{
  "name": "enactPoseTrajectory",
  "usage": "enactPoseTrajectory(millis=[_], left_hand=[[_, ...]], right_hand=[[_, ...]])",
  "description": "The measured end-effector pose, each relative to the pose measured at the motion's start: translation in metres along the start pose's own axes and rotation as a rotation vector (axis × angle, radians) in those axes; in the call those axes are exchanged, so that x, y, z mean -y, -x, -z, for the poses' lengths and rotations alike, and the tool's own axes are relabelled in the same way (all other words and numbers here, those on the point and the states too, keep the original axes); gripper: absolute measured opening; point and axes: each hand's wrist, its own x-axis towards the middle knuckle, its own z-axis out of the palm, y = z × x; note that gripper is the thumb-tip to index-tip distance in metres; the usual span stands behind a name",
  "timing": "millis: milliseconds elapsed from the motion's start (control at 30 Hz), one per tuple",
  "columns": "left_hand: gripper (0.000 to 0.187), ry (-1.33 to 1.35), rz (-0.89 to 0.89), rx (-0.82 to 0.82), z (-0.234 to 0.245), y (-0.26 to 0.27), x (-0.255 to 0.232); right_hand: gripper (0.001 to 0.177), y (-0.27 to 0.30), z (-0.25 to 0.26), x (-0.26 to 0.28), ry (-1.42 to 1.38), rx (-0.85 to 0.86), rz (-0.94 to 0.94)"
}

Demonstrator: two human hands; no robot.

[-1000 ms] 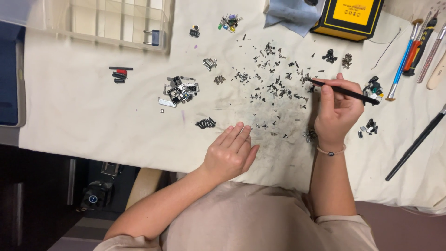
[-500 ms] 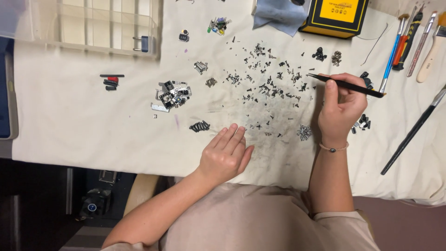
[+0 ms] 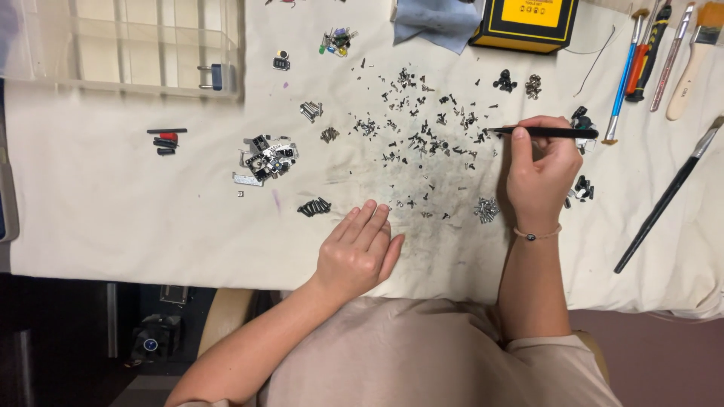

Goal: Sorting tiny electronic or mechanical components using tweezers on a white work surface.

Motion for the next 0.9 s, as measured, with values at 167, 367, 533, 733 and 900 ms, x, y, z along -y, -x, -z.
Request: enactPoseTrajectory(millis=[167, 367, 533, 733, 900], left_hand=[[0.026, 0.005, 0.003, -0.004, -0.001, -0.001, 0.001], [0.026, 0.002, 0.003, -0.002, 0.000, 0.000, 0.000], [0.026, -0.006, -0.007, 0.001, 0.001, 0.001, 0.000], [0.026, -0.016, -0.014, 0.007, 0.000, 0.001, 0.001], [0.026, -0.010, -0.009, 0.011, 0.001, 0.001, 0.001]], right_hand=[[0.011, 0.001, -0.001, 0.001, 0.025, 0.019, -0.041], [0.011, 0.003, 0.008, -0.035, -0.011, -0.009, -0.051], [0.011, 0.003, 0.008, -0.011, -0.005, 0.066, -0.057], [0.002, 0.002, 0.009, 0.001, -0.025, 0.117, 0.004], [0.008, 0.003, 0.004, 0.009, -0.060, 0.272, 0.080]])
